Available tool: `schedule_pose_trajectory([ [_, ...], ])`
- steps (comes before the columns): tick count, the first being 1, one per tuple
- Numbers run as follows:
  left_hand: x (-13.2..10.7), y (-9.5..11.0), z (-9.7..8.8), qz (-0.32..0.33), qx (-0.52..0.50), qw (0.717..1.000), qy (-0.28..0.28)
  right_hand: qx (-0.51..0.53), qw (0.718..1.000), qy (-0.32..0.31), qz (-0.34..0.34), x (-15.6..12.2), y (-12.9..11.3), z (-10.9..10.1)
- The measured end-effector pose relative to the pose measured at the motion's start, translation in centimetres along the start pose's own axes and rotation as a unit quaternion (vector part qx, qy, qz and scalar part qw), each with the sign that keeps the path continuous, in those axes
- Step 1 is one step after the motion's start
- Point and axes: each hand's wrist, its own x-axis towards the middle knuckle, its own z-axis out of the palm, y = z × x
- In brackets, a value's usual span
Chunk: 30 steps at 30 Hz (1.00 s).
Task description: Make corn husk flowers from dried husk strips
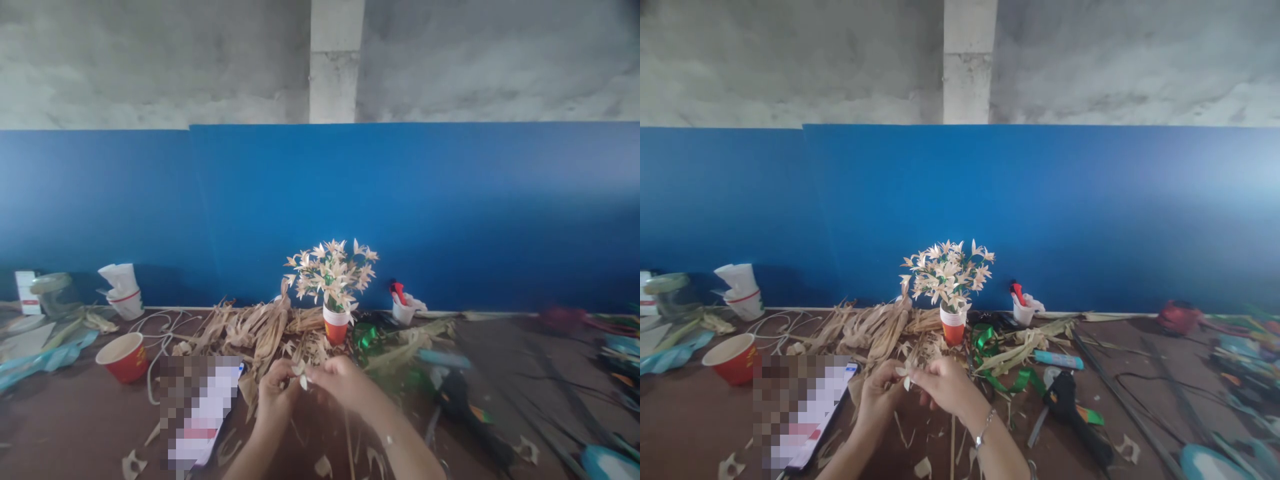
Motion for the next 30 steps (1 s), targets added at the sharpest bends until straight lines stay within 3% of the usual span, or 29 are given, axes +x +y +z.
schedule_pose_trajectory([
  [5, 0.1, -2.2, 0.5, -0.165, -0.087, 0.982, -0.04, 0.006, 0.998, 0.056, -0.028, 0.9, 0.9, -0.1],
  [8, 0.1, -2.9, 0.7, -0.201, -0.115, 0.971, -0.057, 0.013, 0.994, 0.08, -0.074, 1.4, 1.4, 0.1],
  [16, 0.0, -2.9, 0.9, -0.188, -0.121, 0.972, -0.07, 0.049, 0.992, 0.09, -0.08, 2.1, 2.1, 0.4],
  [24, -0.3, -2.9, 0.8, -0.152, -0.082, 0.981, -0.087, 0.007, 0.985, 0.142, -0.1, 2.4, 1.9, 0.5],
  [30, -0.2, -2.5, 0.8, -0.146, -0.081, 0.983, -0.075, 0.108, 0.984, 0.129, -0.064, 2.6, 1.9, 1.2],
])
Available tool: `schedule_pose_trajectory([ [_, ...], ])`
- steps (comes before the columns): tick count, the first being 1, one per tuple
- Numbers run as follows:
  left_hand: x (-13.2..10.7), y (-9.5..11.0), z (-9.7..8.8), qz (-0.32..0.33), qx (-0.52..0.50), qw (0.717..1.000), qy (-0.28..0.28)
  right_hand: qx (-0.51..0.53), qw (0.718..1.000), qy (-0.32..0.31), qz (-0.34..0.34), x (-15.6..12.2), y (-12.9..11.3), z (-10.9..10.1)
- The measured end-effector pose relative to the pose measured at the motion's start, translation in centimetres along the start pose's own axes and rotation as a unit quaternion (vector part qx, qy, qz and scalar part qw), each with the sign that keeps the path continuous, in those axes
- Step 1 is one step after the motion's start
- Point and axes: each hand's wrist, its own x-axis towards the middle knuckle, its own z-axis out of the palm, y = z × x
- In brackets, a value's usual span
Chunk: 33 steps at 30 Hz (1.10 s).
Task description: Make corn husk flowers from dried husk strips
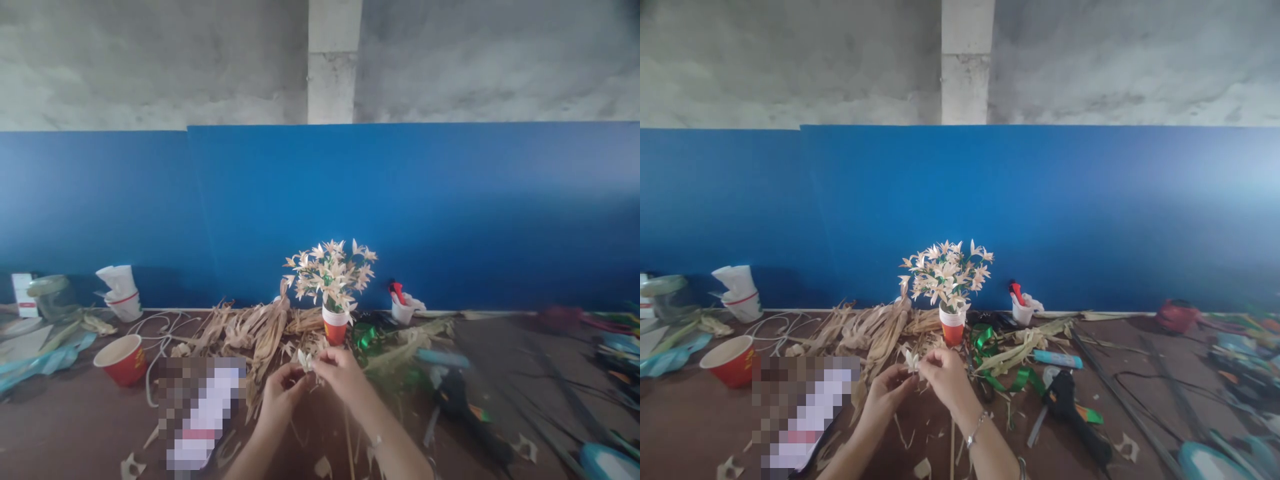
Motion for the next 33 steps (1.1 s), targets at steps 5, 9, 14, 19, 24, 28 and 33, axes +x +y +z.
schedule_pose_trajectory([
  [5, -0.4, 0.6, 0.0, 0.057, 0.079, 0.994, 0.042, 0.029, 0.999, -0.009, 0.016, 0.0, 0.0, 0.2],
  [9, -0.8, 1.1, -0.3, 0.116, 0.196, 0.969, 0.1, 0.013, 1.0, -0.014, 0.021, 0.0, 0.0, 0.3],
  [14, -0.9, 1.4, -0.8, 0.169, 0.241, 0.948, 0.12, 0.002, 0.999, -0.028, 0.018, 0.0, 0.2, 0.2],
  [19, -0.9, 1.7, -0.5, 0.185, 0.231, 0.95, 0.099, -0.012, 1.0, -0.021, -0.006, -0.3, -0.2, 0.2],
  [24, -1.0, 1.9, -0.1, 0.137, 0.196, 0.965, 0.109, -0.049, 0.999, -0.009, -0.012, -0.7, -0.8, 0.1],
  [28, -0.9, 1.7, -0.3, 0.157, 0.209, 0.957, 0.126, -0.062, 0.998, -0.001, 0.006, -0.7, -0.8, 0.0],
  [33, -0.9, 1.6, -0.5, 0.239, 0.26, 0.929, 0.113, -0.076, 0.997, -0.005, 0.02, -0.6, -0.6, 0.1],
])
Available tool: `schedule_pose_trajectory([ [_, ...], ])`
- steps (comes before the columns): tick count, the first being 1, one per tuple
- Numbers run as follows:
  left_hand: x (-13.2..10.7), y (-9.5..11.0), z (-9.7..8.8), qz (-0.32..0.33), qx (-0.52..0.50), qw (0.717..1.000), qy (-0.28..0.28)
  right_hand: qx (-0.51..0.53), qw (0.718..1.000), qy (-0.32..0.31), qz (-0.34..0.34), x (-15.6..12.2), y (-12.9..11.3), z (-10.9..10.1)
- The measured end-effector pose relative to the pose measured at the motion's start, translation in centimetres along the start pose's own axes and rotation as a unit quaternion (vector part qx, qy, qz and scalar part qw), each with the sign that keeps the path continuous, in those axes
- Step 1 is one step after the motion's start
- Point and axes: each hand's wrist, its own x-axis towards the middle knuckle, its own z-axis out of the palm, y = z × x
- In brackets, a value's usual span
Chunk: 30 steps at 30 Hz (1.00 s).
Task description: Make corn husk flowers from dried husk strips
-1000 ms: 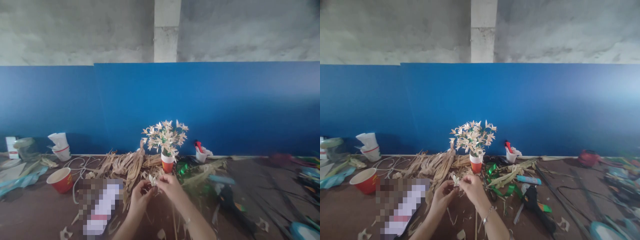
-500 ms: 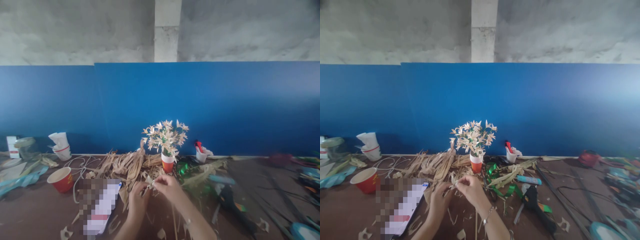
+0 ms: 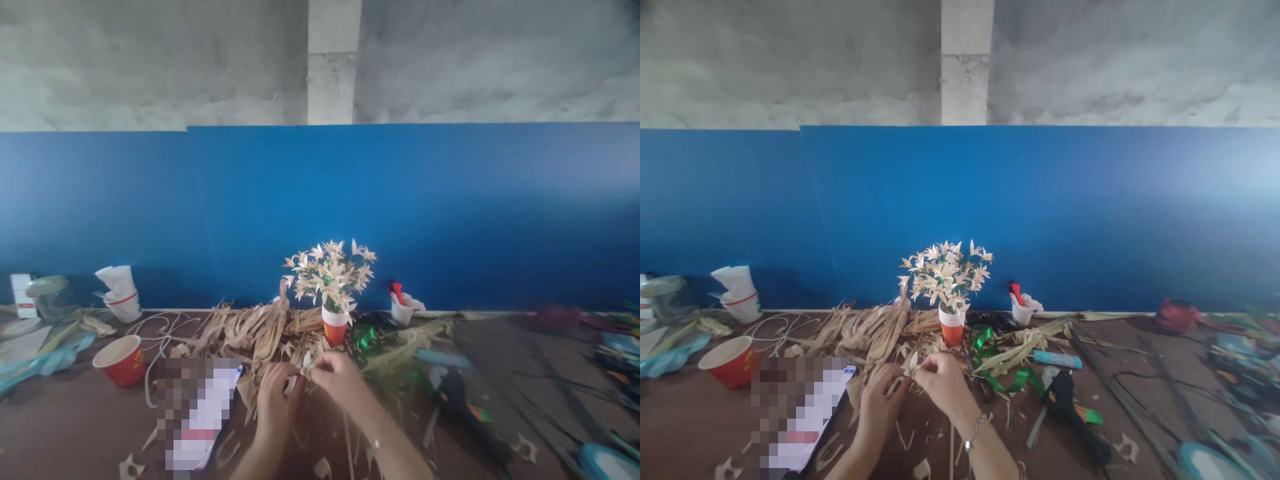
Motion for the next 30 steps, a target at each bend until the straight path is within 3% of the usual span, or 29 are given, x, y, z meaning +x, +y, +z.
schedule_pose_trajectory([
  [5, 0.0, -0.1, 0.0, 0.019, -0.003, 1.0, -0.017, 0.036, 0.997, -0.009, -0.062, 0.1, 0.0, -1.0],
  [7, 0.0, 0.0, 0.1, 0.027, -0.011, 0.999, -0.033, 0.013, 0.992, 0.001, -0.125, -0.1, -0.2, -1.6],
  [11, 0.0, 0.3, 0.1, 0.053, -0.024, 0.995, -0.087, -0.06, 0.975, -0.057, -0.206, -0.5, -0.5, -2.3],
  [17, 0.0, 0.7, 0.2, 0.092, -0.019, 0.989, -0.117, -0.104, 0.969, -0.086, -0.205, -1.0, -1.0, -2.8],
  [23, -0.1, 0.8, 0.2, 0.096, -0.029, 0.987, -0.129, -0.129, 0.968, -0.073, -0.202, -1.5, -2.0, -3.5],
  [30, -0.2, 1.0, 0.2, 0.103, -0.019, 0.986, -0.13, -0.125, 0.984, -0.055, -0.111, -1.2, -1.2, -3.1],
])
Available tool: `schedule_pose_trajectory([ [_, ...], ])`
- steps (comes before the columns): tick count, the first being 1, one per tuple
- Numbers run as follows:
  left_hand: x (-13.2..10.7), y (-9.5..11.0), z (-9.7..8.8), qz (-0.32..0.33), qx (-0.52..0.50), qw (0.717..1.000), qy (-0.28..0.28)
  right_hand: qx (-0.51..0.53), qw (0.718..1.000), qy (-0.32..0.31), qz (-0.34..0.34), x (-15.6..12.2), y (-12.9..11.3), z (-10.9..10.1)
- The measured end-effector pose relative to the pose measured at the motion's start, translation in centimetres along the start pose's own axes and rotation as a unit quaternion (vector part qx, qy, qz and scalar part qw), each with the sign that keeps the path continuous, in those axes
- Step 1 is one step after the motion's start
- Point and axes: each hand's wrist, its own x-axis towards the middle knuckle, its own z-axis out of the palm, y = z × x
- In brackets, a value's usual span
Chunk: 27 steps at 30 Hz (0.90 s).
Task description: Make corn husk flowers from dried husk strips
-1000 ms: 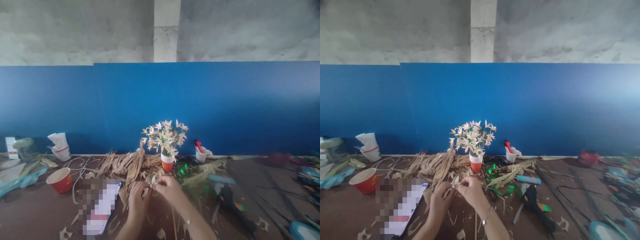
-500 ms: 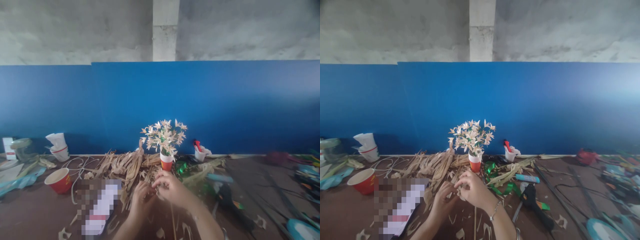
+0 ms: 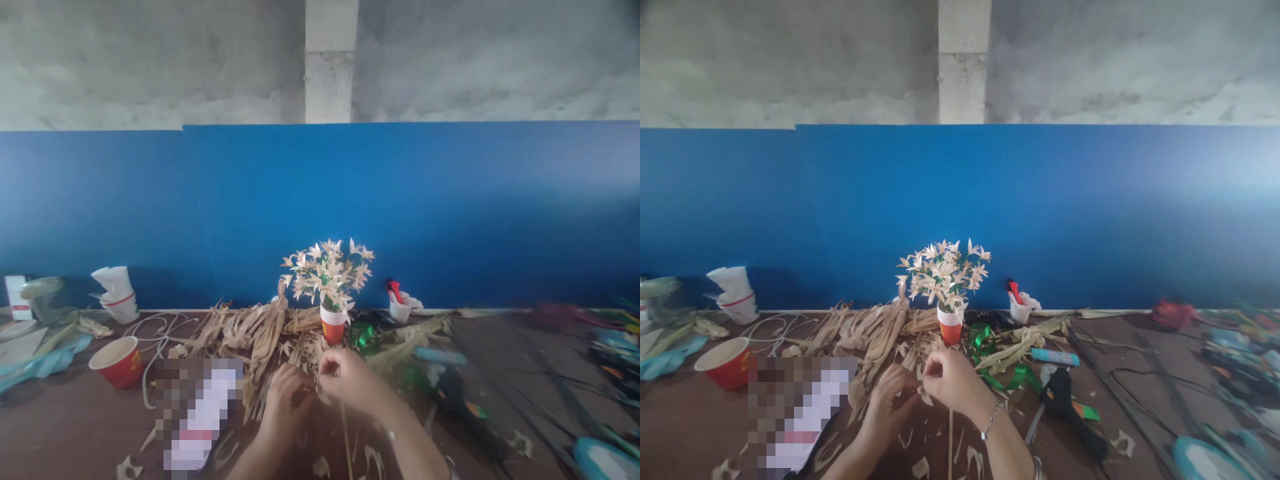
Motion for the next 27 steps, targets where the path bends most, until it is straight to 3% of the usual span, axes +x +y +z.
schedule_pose_trajectory([
  [6, 0.07, 0.39, -0.16, -0.014, -0.002, 1.0, 0.002, 0.063, 0.997, -0.012, 0.045, 0.4, 0.4, 0.47],
  [12, 0.15, 0.41, -0.03, -0.005, -0.005, 1.0, 0.007, 0.062, 0.994, 0.005, 0.094, 0.5, 0.48, 0.67],
  [27, 0.0, 0.18, 0.15, -0.027, -0.029, 0.999, 0.016, 0.049, 0.991, -0.002, 0.123, 0.45, 0.51, 0.8],
])
